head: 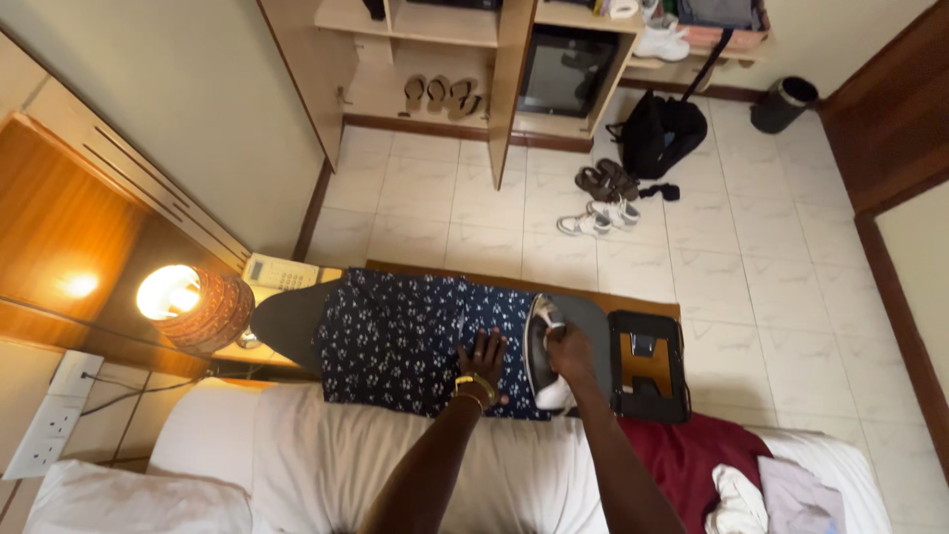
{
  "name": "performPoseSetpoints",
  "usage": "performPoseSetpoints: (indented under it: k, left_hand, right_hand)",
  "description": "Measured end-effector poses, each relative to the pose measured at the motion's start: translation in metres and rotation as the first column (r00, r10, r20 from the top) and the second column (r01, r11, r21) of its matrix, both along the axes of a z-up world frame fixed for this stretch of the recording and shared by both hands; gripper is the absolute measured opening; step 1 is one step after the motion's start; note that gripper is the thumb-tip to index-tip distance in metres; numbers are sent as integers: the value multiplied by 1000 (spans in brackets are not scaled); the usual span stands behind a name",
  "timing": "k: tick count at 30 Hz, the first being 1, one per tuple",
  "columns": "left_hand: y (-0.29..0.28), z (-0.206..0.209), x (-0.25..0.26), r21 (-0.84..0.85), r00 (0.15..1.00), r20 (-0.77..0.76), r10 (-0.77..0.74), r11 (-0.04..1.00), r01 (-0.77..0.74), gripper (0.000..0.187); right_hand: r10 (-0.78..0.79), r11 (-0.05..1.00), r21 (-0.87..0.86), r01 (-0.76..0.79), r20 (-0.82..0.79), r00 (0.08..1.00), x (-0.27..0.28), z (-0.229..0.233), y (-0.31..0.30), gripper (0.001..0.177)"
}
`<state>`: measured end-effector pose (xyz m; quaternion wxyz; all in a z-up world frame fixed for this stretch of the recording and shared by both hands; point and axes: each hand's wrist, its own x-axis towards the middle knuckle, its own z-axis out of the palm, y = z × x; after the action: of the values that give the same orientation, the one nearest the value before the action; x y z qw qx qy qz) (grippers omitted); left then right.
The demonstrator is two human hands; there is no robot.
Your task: The person irons a dark blue floral dress on an ironing board, repeatedly smoothing and repositioning the fabric. After finishing the dress, they place it on the bed and pick up a white cloth to begin ironing it.
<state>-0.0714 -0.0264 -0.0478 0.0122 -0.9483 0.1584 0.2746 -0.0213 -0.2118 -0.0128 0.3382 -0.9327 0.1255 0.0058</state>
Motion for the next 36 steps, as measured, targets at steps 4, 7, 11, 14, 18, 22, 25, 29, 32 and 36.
performPoseSetpoints:
  k: [4,7,11,14,18,22,25,29,32,36]
  left_hand:
    - [1,6,4,2,1000,-19,10,1000,-10,140]
    - [4,7,1,-25,999,-40,19,999,-20,139]
    - [1,9,3,-6,996,-90,27,1000,-27,137]
    - [3,9,8,-29,995,-95,25,999,-28,134]
    - [2,12,6,-12,995,-101,26,1000,-27,134]
    - [2,9,4,-25,996,-88,32,999,-35,134]
    - [-1,6,4,-13,997,-68,29,999,-30,134]
    - [-1,14,2,-9,997,-64,42,999,-42,135]
    - [-2,22,-5,-12,999,-5,50,999,-50,133]
    - [-7,26,-14,49,994,81,71,996,-75,126]
  right_hand:
    - [70,985,-165,-53,100,993,-5,-7,-2,39]
    - [39,994,112,-12,-241,970,-23,11,-9,39]
    - [86,993,-88,-83,38,996,-54,12,-9,39]
    - [120,989,-89,-116,46,992,-84,14,-10,38]
    - [144,989,-24,-143,25,989,-111,32,-7,35]
    - [140,984,124,-131,-61,988,-128,58,-10,32]
    - [249,960,120,-254,54,967,-134,63,-8,35]
    - [212,969,99,-225,126,969,-132,58,-3,38]
    - [183,975,121,-188,46,982,-124,56,5,38]
    - [157,986,61,-154,-48,986,-88,59,11,39]
